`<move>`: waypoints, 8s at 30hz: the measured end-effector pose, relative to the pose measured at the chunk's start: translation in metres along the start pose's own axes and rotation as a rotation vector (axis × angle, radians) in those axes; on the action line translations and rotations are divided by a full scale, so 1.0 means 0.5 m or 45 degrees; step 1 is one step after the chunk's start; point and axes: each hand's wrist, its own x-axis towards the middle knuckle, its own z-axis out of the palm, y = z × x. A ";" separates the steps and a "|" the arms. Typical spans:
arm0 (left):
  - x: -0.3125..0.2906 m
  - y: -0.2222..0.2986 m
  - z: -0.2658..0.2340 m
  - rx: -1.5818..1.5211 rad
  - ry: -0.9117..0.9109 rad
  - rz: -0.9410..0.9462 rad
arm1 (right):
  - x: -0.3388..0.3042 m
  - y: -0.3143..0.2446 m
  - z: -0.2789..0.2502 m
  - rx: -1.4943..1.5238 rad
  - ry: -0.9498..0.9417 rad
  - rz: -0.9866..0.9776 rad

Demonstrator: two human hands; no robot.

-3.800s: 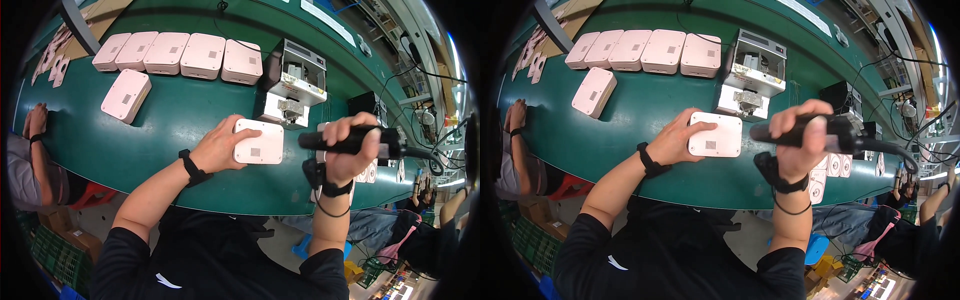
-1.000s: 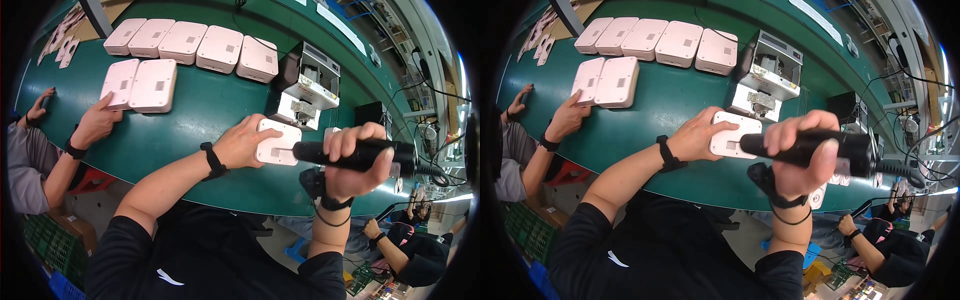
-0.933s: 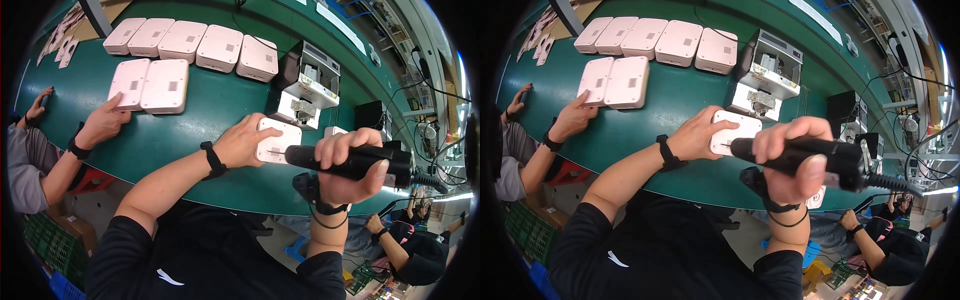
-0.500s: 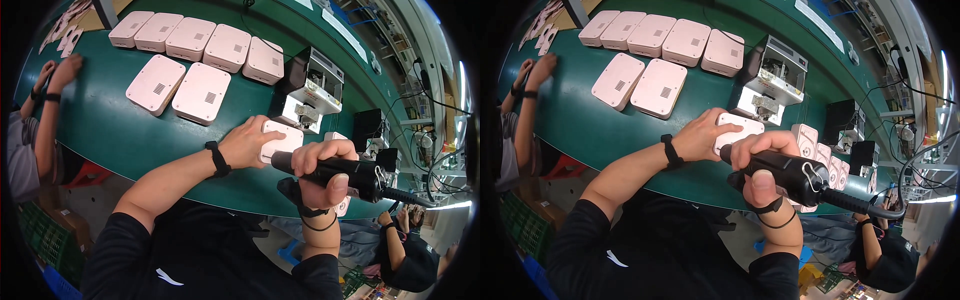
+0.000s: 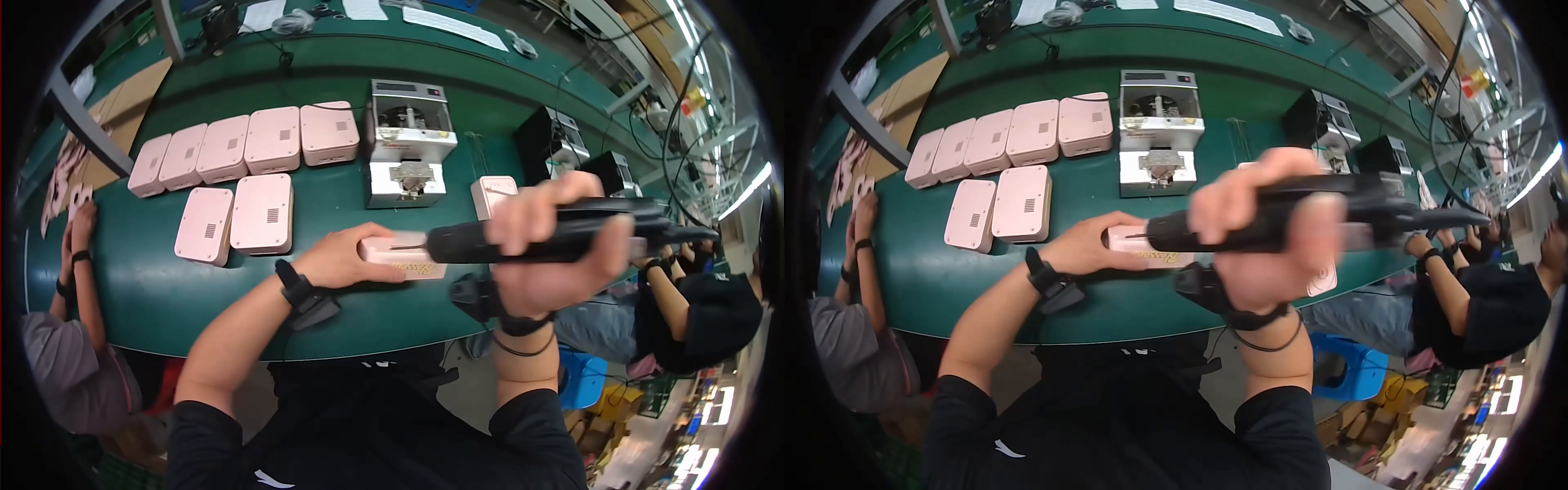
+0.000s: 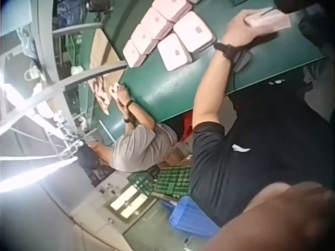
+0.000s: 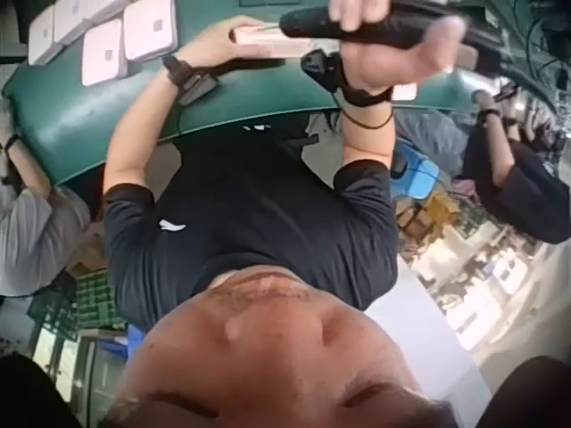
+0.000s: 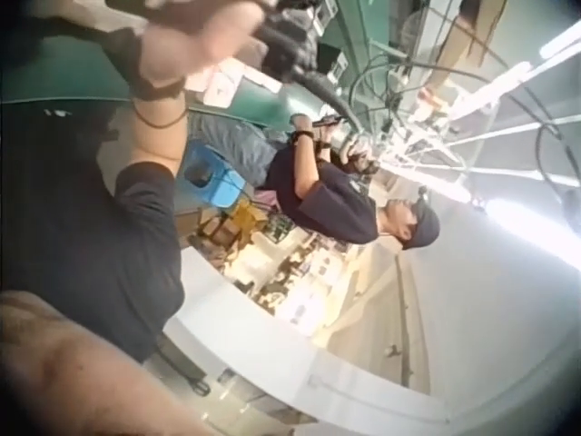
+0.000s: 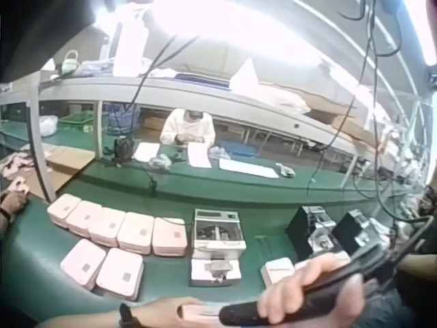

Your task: The person picks up a pink plastic case, aligns it with a screw feeder, and uses a power screwdriver to drive screws into the back. After securing the case, the person sets it aside and repeats the process with another pink case.

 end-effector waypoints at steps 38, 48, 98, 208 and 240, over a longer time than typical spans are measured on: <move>-0.178 -0.093 -0.056 1.335 0.585 0.002 | -0.256 0.003 -0.136 -0.537 0.418 0.205; -0.156 0.017 0.014 0.813 -0.225 0.715 | -0.219 0.028 -0.114 -0.602 0.382 0.335; -0.022 -0.100 -0.020 0.071 -0.095 0.294 | 0.045 0.102 -0.116 -0.483 -0.003 0.158; -0.029 -0.097 -0.022 0.138 0.139 0.256 | 0.069 0.132 -0.044 -0.343 -0.050 -0.041; -0.025 -0.102 -0.019 0.228 0.169 0.236 | -0.052 0.130 -0.134 -0.461 -0.145 0.140</move>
